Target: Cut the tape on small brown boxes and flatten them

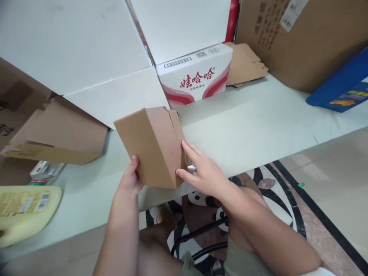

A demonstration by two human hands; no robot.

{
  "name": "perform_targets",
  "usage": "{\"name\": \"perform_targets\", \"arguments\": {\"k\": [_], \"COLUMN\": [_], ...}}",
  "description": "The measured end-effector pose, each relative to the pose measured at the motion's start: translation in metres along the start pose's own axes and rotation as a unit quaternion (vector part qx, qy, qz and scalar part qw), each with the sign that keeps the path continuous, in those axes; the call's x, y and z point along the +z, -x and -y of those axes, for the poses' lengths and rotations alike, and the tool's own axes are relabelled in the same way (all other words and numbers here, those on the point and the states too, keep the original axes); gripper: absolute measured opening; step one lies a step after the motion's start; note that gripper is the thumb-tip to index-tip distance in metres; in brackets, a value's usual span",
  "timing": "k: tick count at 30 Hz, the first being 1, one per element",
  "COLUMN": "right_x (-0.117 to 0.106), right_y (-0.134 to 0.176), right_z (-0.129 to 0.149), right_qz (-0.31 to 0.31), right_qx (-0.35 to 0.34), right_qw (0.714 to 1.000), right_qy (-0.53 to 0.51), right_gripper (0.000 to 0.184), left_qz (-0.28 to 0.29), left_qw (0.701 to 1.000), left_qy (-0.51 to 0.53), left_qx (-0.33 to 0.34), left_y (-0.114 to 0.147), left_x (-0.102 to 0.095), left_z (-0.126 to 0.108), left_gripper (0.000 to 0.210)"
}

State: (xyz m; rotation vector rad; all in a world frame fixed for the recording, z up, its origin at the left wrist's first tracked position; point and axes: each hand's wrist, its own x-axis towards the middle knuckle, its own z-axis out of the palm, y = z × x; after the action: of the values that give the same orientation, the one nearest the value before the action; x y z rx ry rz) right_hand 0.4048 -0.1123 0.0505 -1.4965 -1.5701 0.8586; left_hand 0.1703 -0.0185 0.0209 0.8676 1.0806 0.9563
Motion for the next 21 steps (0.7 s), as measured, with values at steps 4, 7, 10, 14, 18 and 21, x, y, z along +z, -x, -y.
{"name": "perform_targets", "arguments": {"k": [4,7,10,14,18,21], "right_x": [-0.005,-0.009,-0.012,-0.018,-0.021,-0.015], "right_y": [0.001,0.004,0.01,0.015,0.01,0.004], "right_z": [0.001,0.004,0.008,0.007,0.005,0.016], "right_qz": [-0.065,-0.099,-0.124,-0.138,-0.14,-0.113], "right_qx": [-0.023,-0.028,-0.051,-0.049,-0.036,-0.038], "right_qw": [0.996,0.991,0.983,0.974,0.966,0.956], "right_qy": [0.049,0.083,0.122,0.176,0.216,0.268], "right_gripper": [0.073,0.068,0.061,0.054,0.055,0.055], "left_qz": [0.017,0.023,0.055,0.095,0.003,-0.091], "left_qw": [0.991,0.98,0.974,0.971,0.993,0.977], "left_qy": [0.106,0.147,0.17,0.139,-0.042,-0.149], "left_qx": [-0.077,-0.129,-0.142,-0.171,-0.108,0.12], "left_y": [-0.008,-0.009,-0.006,-0.006,-0.013,-0.011], "left_x": [0.018,0.031,0.042,0.051,0.045,0.037], "left_z": [0.01,0.018,0.026,0.037,0.032,0.015], "left_gripper": [0.059,0.053,0.052,0.057,0.054,0.055]}}
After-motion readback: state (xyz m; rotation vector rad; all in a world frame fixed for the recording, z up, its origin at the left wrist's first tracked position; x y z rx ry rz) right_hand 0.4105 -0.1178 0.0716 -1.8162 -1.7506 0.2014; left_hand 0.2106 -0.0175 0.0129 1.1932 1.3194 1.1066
